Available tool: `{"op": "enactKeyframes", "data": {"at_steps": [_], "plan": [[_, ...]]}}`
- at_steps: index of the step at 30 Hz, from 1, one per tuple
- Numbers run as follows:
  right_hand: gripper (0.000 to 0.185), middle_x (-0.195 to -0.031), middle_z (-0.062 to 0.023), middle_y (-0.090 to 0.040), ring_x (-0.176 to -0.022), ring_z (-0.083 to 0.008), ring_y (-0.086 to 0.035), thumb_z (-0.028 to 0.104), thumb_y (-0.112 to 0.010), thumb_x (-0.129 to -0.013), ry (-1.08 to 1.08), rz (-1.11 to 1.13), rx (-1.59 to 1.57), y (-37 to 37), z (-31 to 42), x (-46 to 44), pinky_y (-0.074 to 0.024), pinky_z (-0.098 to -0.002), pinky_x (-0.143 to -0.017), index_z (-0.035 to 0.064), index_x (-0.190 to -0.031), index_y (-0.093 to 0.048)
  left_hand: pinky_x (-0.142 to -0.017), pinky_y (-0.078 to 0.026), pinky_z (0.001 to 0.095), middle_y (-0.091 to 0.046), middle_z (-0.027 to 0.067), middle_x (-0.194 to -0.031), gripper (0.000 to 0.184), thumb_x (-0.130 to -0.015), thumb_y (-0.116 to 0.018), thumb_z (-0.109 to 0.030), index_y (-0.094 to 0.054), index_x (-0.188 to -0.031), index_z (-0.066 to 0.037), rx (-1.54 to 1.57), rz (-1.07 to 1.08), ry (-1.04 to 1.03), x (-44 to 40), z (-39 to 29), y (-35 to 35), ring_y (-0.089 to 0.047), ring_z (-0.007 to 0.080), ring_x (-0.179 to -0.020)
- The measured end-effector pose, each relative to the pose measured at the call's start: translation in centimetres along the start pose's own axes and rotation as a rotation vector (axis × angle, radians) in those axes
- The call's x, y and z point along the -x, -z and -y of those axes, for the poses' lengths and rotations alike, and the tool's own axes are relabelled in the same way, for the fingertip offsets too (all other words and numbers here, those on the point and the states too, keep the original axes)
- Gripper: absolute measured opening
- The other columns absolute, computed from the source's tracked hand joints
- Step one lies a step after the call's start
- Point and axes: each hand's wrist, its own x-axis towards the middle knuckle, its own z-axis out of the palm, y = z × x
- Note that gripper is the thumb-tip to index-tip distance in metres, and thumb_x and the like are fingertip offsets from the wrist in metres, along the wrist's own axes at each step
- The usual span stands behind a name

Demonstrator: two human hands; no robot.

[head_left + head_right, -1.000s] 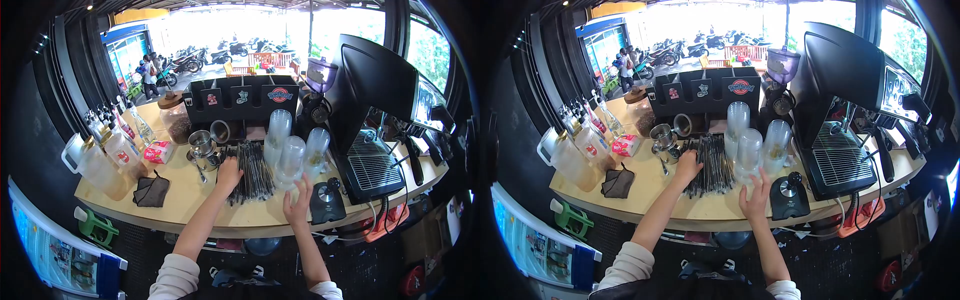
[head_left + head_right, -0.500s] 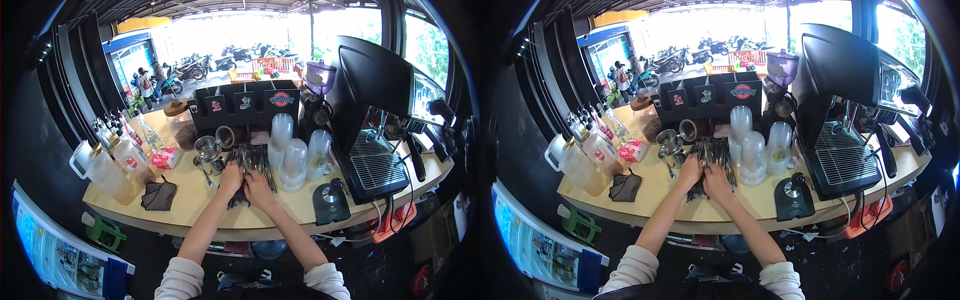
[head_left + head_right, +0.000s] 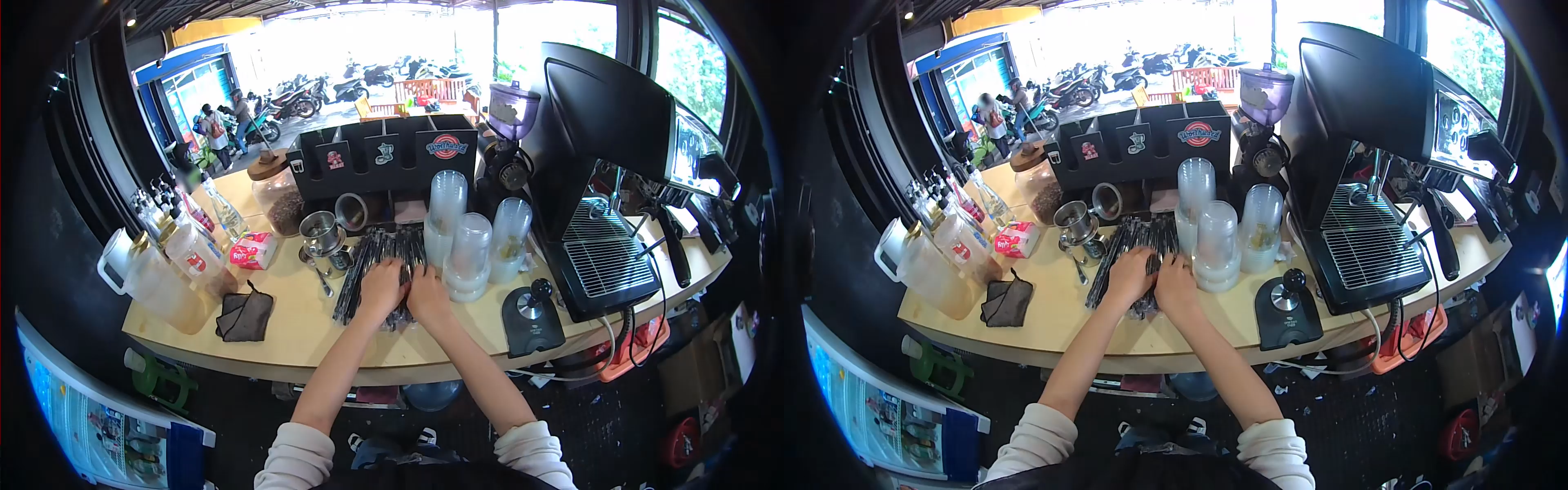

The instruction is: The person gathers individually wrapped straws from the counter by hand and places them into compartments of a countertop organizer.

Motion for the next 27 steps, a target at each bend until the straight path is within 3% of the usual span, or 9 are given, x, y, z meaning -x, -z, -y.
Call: {"op": "enactKeyframes", "data": {"at_steps": [4,6,10,13,16,20,25,27], "plan": [[0.036,-0.103,-0.0245,-0.047,-0.094,-0.0369,-0.053,0.009,-0.056,-0.073,-0.011,-0.011,0.064,-1.4,0.0,-1.2,-0.0473,-0.0394,-0.075,-0.0026,-0.103,-0.040,-0.080,-0.046,0.0374,-0.055,0.0117,-0.106,0.037,-0.065,-0.066,-0.011,-0.056,-0.101,-0.005,0.013,-0.058,0.022,0.1,1.6,-1.1,-0.055,0.0304,-0.094],[0.035,-0.101,-0.0240,-0.048,-0.091,-0.0387,-0.054,0.011,-0.056,-0.073,0.009,-0.042,0.073,-1.7,0.4,-1.6,-0.0472,-0.0412,-0.074,-0.0019,-0.102,-0.040,-0.078,-0.046,0.0386,-0.054,0.0123,-0.107,0.038,-0.066,-0.064,-0.008,-0.054,-0.102,-0.002,0.082,-0.183,-0.030,0.4,2.2,-1.3,-0.055,0.0314,-0.092],[0.048,-0.099,-0.0248,-0.049,-0.087,-0.0404,-0.056,0.013,-0.057,-0.073,-0.045,0.078,0.026,-1.5,1.4,-2.4,-0.0472,-0.0417,-0.074,-0.0020,-0.111,-0.033,-0.078,-0.046,0.0396,-0.054,0.0124,-0.105,0.036,-0.067,-0.062,-0.008,-0.054,-0.102,-0.002,0.150,-0.203,0.016,0.6,2.5,-0.8,-0.055,0.0323,-0.092],[0.057,-0.099,-0.0262,-0.052,-0.088,-0.0390,-0.056,0.016,-0.059,-0.072,-0.092,0.172,-0.051,-0.9,1.7,-2.9,-0.0466,-0.0420,-0.075,-0.0023,-0.117,-0.029,-0.078,-0.046,0.0396,-0.052,0.0151,-0.106,0.043,-0.069,-0.062,-0.010,-0.049,-0.109,-0.001,0.170,-0.152,0.067,0.4,2.6,-0.3,-0.054,0.0339,-0.094],[0.063,-0.101,-0.0269,-0.053,-0.092,-0.0375,-0.056,0.019,-0.061,-0.071,-0.142,0.211,-0.102,0.1,2.0,-3.1,-0.0456,-0.0423,-0.078,-0.0029,-0.119,-0.027,-0.082,-0.044,0.0409,-0.044,0.0201,-0.114,0.064,-0.069,-0.063,-0.013,-0.032,-0.123,-0.001,0.166,-0.207,0.080,0.8,1.7,0.1,-0.048,0.0364,-0.101],[0.064,-0.102,-0.0242,-0.055,-0.095,-0.0361,-0.056,0.022,-0.063,-0.071,-0.175,0.190,-0.068,-0.2,1.2,-3.3,-0.0448,-0.0416,-0.082,-0.0038,-0.118,-0.027,-0.087,-0.041,0.0387,-0.040,0.0181,-0.120,0.064,-0.069,-0.062,-0.014,-0.031,-0.122,0.002,0.086,-0.261,0.020,1.3,0.9,0.2,-0.040,0.0346,-0.109],[0.068,-0.100,-0.0218,-0.056,-0.095,-0.0336,-0.057,0.026,-0.068,-0.068,-0.213,0.165,0.039,0.4,1.6,-2.4,-0.0459,-0.0401,-0.082,-0.0032,-0.115,-0.029,-0.091,-0.038,0.0376,-0.041,0.0171,-0.119,0.061,-0.071,-0.061,-0.017,-0.034,-0.123,-0.001,0.100,-0.259,-0.003,2.5,0.8,1.3,-0.040,0.0324,-0.112],[0.070,-0.101,-0.0222,-0.056,-0.096,-0.0343,-0.056,0.025,-0.069,-0.067,-0.220,0.174,0.024,0.7,1.6,-2.4,-0.0459,-0.0403,-0.082,-0.0029,-0.116,-0.029,-0.088,-0.039,0.0390,-0.043,0.0143,-0.118,0.050,-0.074,-0.059,-0.016,-0.041,-0.119,-0.003,0.087,-0.123,-0.079,3.2,1.0,1.7,-0.040,0.0302,-0.112]]}}
